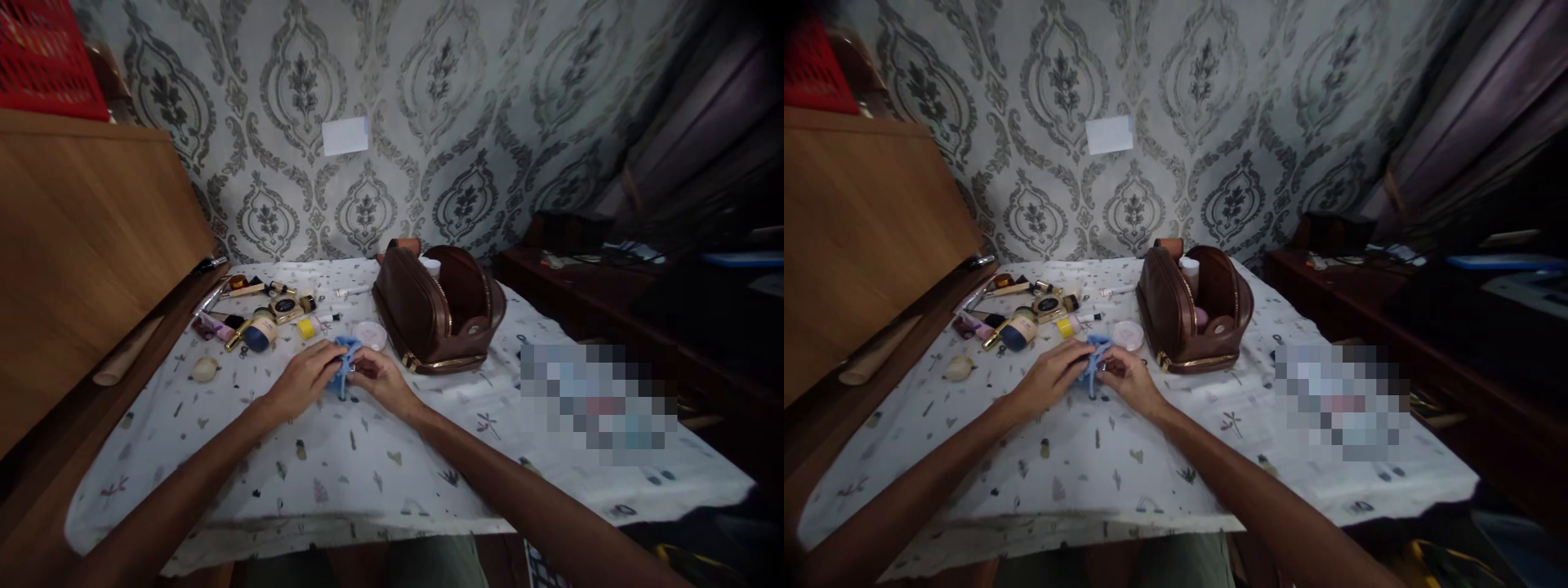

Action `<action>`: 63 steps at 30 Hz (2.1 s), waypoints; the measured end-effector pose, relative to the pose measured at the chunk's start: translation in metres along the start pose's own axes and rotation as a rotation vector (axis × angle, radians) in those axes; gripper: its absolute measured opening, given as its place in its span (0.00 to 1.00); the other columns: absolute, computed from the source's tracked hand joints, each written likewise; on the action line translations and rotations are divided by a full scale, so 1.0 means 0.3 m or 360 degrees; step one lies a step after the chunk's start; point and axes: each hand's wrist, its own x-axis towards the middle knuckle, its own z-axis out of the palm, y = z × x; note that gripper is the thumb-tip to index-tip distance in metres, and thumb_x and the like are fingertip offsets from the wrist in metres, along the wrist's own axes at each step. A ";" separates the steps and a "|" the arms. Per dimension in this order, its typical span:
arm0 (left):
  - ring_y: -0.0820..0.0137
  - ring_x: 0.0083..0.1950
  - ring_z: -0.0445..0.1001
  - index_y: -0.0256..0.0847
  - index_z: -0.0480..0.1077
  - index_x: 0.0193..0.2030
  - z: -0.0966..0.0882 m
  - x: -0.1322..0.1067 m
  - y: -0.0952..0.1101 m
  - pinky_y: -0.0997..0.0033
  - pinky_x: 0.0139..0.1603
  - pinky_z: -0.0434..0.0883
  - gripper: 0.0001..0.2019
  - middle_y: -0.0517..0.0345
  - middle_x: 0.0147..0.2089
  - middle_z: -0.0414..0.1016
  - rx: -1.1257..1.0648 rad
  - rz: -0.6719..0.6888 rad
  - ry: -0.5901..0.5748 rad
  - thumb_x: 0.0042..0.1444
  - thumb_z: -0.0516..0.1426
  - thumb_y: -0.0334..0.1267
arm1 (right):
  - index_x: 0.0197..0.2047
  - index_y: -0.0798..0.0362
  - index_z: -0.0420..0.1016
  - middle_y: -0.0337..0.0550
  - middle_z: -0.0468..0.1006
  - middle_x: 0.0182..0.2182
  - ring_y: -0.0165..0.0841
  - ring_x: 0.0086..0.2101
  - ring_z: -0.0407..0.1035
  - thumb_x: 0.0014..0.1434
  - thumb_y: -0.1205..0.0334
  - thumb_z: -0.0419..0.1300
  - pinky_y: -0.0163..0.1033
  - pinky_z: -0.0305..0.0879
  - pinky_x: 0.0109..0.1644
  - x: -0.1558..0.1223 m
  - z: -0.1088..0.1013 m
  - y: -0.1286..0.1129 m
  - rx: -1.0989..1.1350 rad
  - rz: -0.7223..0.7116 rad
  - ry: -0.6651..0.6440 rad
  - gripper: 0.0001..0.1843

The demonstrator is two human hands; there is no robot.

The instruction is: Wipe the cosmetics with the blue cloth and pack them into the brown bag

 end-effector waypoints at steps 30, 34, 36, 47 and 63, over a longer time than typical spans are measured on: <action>0.62 0.47 0.75 0.39 0.72 0.47 -0.035 -0.106 -0.145 0.63 0.48 0.72 0.14 0.49 0.43 0.79 0.0758 -0.0162 0.0370 0.69 0.47 0.40 | 0.44 0.53 0.75 0.34 0.75 0.25 0.26 0.24 0.69 0.49 0.50 0.71 0.34 0.68 0.31 -0.015 -0.004 -0.033 0.0040 0.0165 0.0000 0.23; 0.64 0.46 0.74 0.40 0.73 0.46 -0.031 -0.105 -0.093 0.66 0.46 0.72 0.11 0.52 0.42 0.80 0.0892 0.0136 0.0420 0.67 0.49 0.33 | 0.43 0.53 0.74 0.34 0.74 0.24 0.27 0.24 0.70 0.50 0.49 0.70 0.33 0.66 0.29 -0.023 -0.012 -0.058 -0.0004 0.0159 0.0080 0.22; 0.64 0.45 0.74 0.40 0.73 0.45 -0.039 -0.102 -0.085 0.67 0.45 0.71 0.11 0.53 0.42 0.80 0.0942 0.0161 0.0464 0.67 0.49 0.32 | 0.42 0.53 0.74 0.34 0.74 0.25 0.27 0.23 0.69 0.50 0.49 0.70 0.33 0.64 0.28 -0.025 -0.014 -0.068 -0.0005 0.0150 0.0111 0.22; 0.63 0.48 0.74 0.40 0.69 0.49 0.001 -0.083 -0.001 0.62 0.49 0.72 0.10 0.49 0.44 0.78 0.0629 0.0239 0.0437 0.67 0.48 0.35 | 0.28 0.52 0.68 0.30 0.67 0.14 0.25 0.13 0.59 0.55 0.39 0.63 0.31 0.51 0.18 -0.020 -0.006 -0.064 -0.0231 0.0170 0.0141 0.23; 0.58 0.40 0.81 0.49 0.65 0.54 0.003 -0.119 -0.129 0.65 0.33 0.73 0.21 0.53 0.45 0.80 0.0712 0.0181 0.0077 0.65 0.45 0.58 | 0.30 0.53 0.69 0.30 0.72 0.18 0.24 0.14 0.62 0.43 0.35 0.69 0.30 0.53 0.17 -0.011 -0.003 -0.070 0.0216 0.0327 0.0207 0.29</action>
